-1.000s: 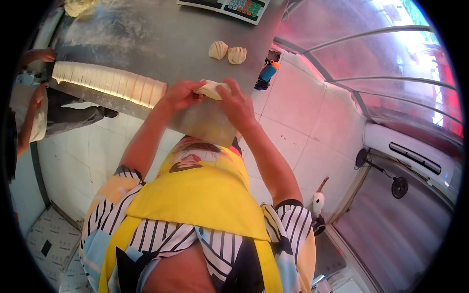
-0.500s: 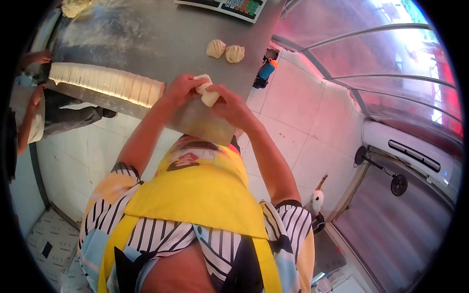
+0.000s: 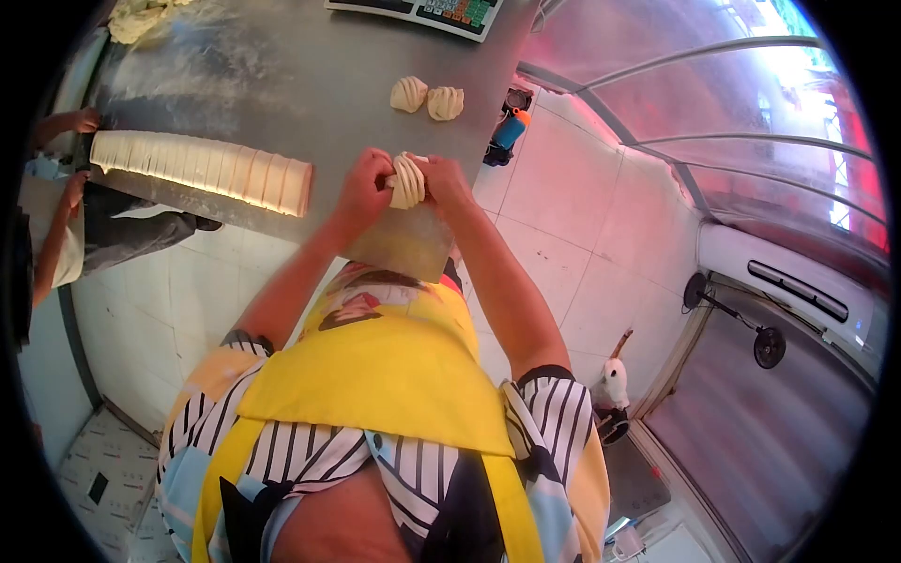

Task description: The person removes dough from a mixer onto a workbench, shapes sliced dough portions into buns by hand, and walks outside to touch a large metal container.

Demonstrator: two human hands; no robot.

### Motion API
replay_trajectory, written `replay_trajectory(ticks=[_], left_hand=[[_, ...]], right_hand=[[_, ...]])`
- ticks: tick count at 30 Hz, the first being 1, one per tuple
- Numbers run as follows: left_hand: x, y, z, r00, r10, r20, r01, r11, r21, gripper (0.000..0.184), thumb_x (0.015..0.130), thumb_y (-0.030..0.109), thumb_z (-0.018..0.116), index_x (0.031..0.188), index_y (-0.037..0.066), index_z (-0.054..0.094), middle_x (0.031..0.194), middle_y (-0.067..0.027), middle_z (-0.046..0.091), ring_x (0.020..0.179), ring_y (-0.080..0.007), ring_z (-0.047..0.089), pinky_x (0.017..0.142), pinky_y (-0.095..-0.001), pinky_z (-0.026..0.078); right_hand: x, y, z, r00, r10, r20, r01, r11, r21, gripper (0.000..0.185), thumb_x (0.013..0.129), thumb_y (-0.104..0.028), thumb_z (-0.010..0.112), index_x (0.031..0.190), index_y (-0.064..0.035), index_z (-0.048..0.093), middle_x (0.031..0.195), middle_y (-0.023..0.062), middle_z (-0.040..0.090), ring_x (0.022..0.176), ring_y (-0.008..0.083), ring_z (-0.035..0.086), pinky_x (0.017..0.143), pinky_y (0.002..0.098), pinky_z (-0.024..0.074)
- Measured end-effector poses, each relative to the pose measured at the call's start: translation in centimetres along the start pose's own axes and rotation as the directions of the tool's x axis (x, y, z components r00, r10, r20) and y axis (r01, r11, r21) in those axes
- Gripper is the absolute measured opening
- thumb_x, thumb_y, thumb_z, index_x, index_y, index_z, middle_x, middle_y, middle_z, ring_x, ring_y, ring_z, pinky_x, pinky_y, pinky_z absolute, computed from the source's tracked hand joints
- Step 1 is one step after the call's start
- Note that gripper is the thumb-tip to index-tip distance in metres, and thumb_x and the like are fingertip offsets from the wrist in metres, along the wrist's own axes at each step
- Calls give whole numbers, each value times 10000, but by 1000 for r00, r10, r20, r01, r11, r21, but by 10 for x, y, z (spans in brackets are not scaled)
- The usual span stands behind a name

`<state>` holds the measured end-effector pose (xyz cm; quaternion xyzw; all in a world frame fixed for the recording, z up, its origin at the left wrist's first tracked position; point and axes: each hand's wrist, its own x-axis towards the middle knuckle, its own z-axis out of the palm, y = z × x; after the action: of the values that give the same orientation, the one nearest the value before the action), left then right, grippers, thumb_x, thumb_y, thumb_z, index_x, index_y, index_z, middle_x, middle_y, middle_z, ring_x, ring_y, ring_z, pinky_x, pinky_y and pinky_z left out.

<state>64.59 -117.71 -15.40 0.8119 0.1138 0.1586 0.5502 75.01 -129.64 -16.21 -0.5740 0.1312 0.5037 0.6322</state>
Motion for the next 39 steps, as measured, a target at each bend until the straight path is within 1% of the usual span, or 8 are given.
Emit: replay_trajectory(ticks=[4, 7, 15, 18, 21, 24, 30, 39], left_hand=[[7, -3, 4, 970, -238, -51, 221, 949, -223, 185, 791, 98, 604, 958, 19, 588, 938, -45, 546, 692, -90, 512, 594, -239, 437], [11, -23, 2, 944, -238, 229, 308, 886, -347, 188, 812, 139, 597, 957, 19, 584, 830, -24, 585, 635, -60, 495, 542, -218, 413], [11, -61, 6, 871, -397, 289, 429, 902, -52, 189, 784, 144, 571, 921, 19, 535, 711, -137, 608, 588, -215, 599, 543, -331, 448], [6, -72, 8, 837, -466, 288, 475, 879, 41, 210, 772, 147, 579, 925, 27, 498, 682, -152, 592, 575, -256, 601, 536, -360, 444], [6, -75, 13, 857, -449, 251, 438, 893, 103, 237, 764, 146, 595, 933, 36, 469, 657, -150, 580, 544, -256, 595, 536, -364, 447], [1, -68, 9, 869, -430, 243, 422, 902, 88, 243, 761, 118, 599, 934, 39, 447, 644, -145, 577, 499, -234, 584, 504, -355, 450], [13, -55, -6, 683, -584, 440, 693, 708, -135, 230, 749, 17, 538, 947, 32, 420, 613, -116, 567, 456, -194, 573, 400, -337, 441], [1, -74, 20, 907, -414, 80, 378, 882, 281, 170, 771, 104, 540, 878, 38, 425, 660, -168, 587, 571, -324, 595, 522, -417, 474]], right_hand=[[-13, -12, 8, 989, 103, -108, -117, 984, -135, 279, 878, -336, 540, 892, -59, 566, 762, 63, 594, 642, 165, 599, 511, 321, 516], [-10, -9, 1, 990, 127, -60, -138, 956, -261, 365, 886, -408, 501, 889, -48, 561, 780, 82, 586, 625, 176, 587, 508, 307, 511], [18, 31, -24, 994, 7, 108, 15, 980, -199, 320, 890, -327, 512, 913, -7, 510, 725, 87, 560, 577, 158, 541, 514, 302, 497], [32, 39, -37, 969, -84, 234, 218, 742, -634, 200, 871, -200, 527, 889, -7, 477, 740, 101, 559, 541, 167, 537, 490, 316, 486], [36, 60, -35, 784, -559, 269, 468, 248, -848, 119, 822, -107, 541, 856, -20, 467, 683, 108, 554, 512, 171, 554, 454, 324, 462], [17, 36, -24, 995, -73, 68, 95, 894, -439, 135, 802, -72, 543, 899, -28, 459, 689, 119, 568, 490, 192, 576, 420, 345, 449], [28, 37, -15, 974, -225, -17, 151, 706, -692, 180, 769, -38, 576, 887, -9, 443, 692, 97, 559, 504, 168, 570, 411, 294, 458], [33, 35, -16, 941, -339, 1, 148, 410, -900, 263, 718, -47, 599, 926, -40, 438, 707, 156, 579, 524, 257, 600, 469, 368, 462]])
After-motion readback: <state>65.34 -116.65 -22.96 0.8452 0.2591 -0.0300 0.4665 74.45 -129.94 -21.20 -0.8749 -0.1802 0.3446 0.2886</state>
